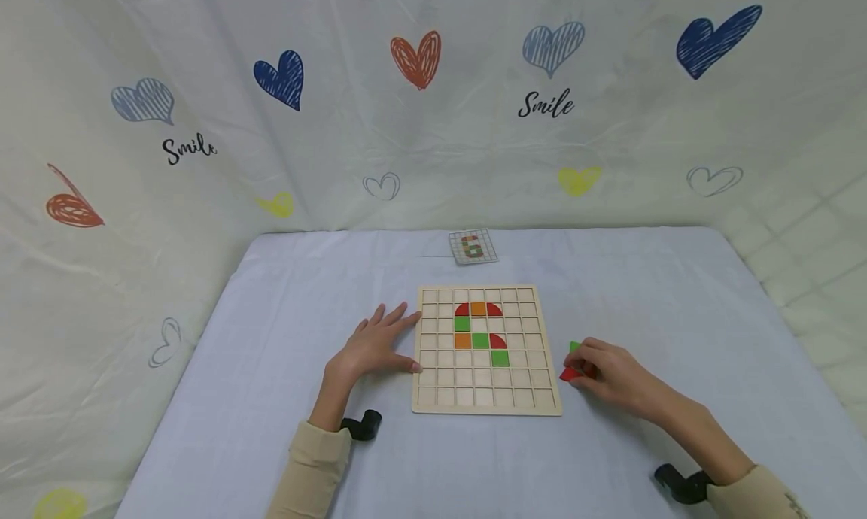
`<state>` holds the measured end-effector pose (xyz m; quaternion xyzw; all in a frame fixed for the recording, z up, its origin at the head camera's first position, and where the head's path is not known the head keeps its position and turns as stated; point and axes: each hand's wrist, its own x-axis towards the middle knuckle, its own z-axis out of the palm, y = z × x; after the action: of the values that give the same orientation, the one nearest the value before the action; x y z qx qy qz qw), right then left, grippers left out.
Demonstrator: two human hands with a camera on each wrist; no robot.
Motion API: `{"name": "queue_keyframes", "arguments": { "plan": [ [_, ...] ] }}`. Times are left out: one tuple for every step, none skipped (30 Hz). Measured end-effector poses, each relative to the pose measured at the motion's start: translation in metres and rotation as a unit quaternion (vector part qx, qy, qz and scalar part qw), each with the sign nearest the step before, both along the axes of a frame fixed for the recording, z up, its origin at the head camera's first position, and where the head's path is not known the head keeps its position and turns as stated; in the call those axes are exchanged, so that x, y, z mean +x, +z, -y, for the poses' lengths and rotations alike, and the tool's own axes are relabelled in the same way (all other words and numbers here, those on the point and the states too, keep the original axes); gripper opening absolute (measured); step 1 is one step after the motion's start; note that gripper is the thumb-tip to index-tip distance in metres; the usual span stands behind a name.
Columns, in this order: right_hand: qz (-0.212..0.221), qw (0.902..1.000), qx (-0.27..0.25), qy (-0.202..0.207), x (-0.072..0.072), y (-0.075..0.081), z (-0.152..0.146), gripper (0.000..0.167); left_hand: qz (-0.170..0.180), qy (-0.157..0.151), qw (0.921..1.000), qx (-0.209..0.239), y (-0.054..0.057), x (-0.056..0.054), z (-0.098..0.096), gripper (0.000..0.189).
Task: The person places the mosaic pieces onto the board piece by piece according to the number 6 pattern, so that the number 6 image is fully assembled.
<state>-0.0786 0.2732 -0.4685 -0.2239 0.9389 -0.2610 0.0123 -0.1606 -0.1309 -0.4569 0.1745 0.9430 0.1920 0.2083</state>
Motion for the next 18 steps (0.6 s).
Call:
{"name": "queue_keyframes", "arguments": {
  "plan": [
    [0.008, 1.0, -0.001, -0.002, -0.0004, 0.0005, 0.0, 0.024, 0.001, 0.0, 1.0, 0.0, 0.0004, 0.0001, -0.0001, 0.096],
    [0.016, 0.9999, -0.002, -0.003, -0.0008, 0.001, -0.0001, 0.024, 0.0, 0.001, 1.0, 0.001, 0.0008, 0.0002, -0.0002, 0.096],
    [0.023, 0.9997, -0.004, -0.004, -0.0012, 0.0014, -0.0003, 0.024, 0.001, 0.001, 1.0, 0.001, 0.0011, 0.0003, -0.0003, 0.096],
    [0.032, 0.9994, -0.008, -0.007, -0.0014, 0.0016, -0.0004, 0.025, 0.001, 0.002, 1.0, 0.001, 0.0013, 0.0004, -0.0004, 0.097],
    [0.041, 0.9991, -0.012, -0.009, -0.0016, 0.0018, -0.0006, 0.026, 0.001, 0.002, 1.0, 0.001, 0.0015, 0.0005, -0.0005, 0.097],
    [0.048, 0.9987, -0.016, -0.011, -0.0018, 0.002, -0.0007, 0.026, 0.001, 0.002, 1.0, 0.002, 0.0016, 0.0006, -0.0006, 0.097],
    [0.053, 0.9983, -0.02, -0.012, -0.0019, 0.0021, -0.0007, 0.027, 0.001, 0.003, 1.0, 0.002, 0.0017, 0.0006, -0.0007, 0.097],
    [0.054, 0.9982, -0.024, -0.013, -0.002, 0.002, -0.0006, 0.028, 0.001, 0.003, 1.0, 0.002, 0.0018, 0.0007, -0.0008, 0.096],
    [0.054, 0.998, -0.029, -0.013, -0.0021, 0.0017, -0.0004, 0.029, 0.002, 0.004, 1.0, 0.003, 0.002, 0.0008, -0.0009, 0.096],
    [0.051, 0.998, -0.034, -0.013, -0.0019, 0.0012, 0.0, 0.029, 0.002, 0.004, 1.0, 0.002, 0.0022, 0.0008, -0.001, 0.096],
    [0.045, 0.9982, -0.038, -0.011, -0.0018, 0.0005, 0.0003, 0.03, 0.002, 0.004, 1.0, 0.001, 0.0024, 0.0008, -0.0011, 0.096],
    [0.035, 0.9984, -0.043, -0.008, -0.0015, -0.0003, 0.0009, 0.03, 0.003, 0.004, 1.0, 0.0, 0.0025, 0.0009, -0.0011, 0.096],
    [0.025, 0.9985, -0.048, -0.006, -0.0012, -0.0013, 0.0015, 0.03, 0.002, 0.004, 1.0, 0.0, 0.0025, 0.001, -0.0013, 0.096],
    [0.016, 0.9984, -0.054, -0.004, -0.0009, -0.0023, 0.0022, 0.031, 0.001, 0.004, 1.0, -0.001, 0.0023, 0.0008, -0.0012, 0.096],
    [0.006, 0.9981, -0.061, 0.0, -0.0005, -0.0034, 0.003, 0.031, 0.002, 0.005, 1.0, -0.003, 0.0019, 0.0007, -0.0011, 0.096],
    [-0.006, 0.9977, -0.067, 0.003, -0.0002, -0.0045, 0.0038, 0.031, 0.002, 0.005, 1.0, -0.004, 0.0017, 0.0008, -0.0011, 0.096],
    [-0.018, 0.9971, -0.074, 0.007, 0.0, -0.0056, 0.0046, 0.032, 0.002, 0.006, 1.0, -0.005, 0.0015, 0.0009, -0.0011, 0.096],
    [-0.03, 0.9963, -0.08, 0.011, 0.0002, -0.0066, 0.0055, 0.032, 0.002, 0.006, 1.0, -0.005, 0.0013, 0.0009, -0.0011, 0.097]
  ]
}}
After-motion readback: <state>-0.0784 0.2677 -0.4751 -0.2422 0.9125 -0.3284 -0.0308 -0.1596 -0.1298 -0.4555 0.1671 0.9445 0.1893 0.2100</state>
